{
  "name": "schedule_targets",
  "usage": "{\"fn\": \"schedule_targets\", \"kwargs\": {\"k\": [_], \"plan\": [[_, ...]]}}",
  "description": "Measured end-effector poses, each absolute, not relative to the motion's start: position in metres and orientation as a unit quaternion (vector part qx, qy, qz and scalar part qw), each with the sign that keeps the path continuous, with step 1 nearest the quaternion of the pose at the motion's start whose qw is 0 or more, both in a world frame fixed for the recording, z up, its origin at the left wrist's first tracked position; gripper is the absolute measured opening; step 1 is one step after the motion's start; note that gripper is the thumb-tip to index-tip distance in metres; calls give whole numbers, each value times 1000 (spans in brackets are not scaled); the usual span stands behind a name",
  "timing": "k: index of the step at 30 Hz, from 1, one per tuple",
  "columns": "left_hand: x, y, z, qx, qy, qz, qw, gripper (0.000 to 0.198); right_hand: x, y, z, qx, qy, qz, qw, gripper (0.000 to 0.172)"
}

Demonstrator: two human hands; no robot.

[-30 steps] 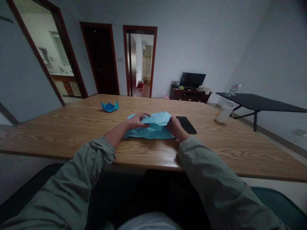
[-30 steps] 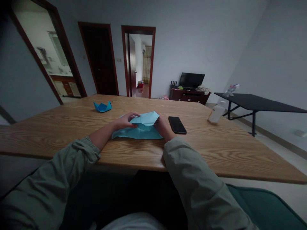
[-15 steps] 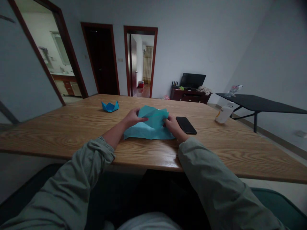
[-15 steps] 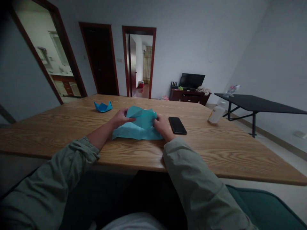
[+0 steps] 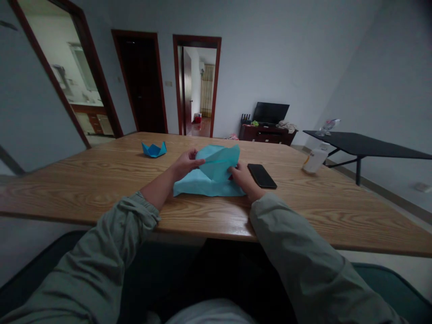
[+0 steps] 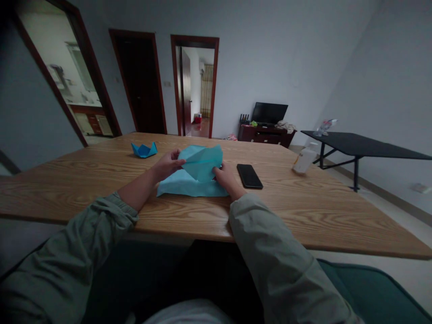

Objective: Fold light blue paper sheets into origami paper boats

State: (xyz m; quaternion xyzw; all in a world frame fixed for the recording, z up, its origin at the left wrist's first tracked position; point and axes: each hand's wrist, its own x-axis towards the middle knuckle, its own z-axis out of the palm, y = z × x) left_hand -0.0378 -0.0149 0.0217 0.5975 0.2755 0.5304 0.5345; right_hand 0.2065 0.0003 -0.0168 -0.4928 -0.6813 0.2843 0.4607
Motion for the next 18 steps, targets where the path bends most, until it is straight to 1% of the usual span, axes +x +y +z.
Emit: {"fn": "schedule_targets", "kwargs": {"k": [3,6,13,18], "plan": [[-40,-15,21,589,242,501,586,50,208,5,-19,-500,-641,321,486,11],[-42,-16,23,580,232,510,591,49,208,4,-18,-492,-638,340,486,9],[-46,-12,29,543,274,604,515,54,206,-5,-12,-451,-689,339,455,13],[-49,-10,31,547,280,612,498,54,206,-6,-11,-446,-698,335,449,11]]}}
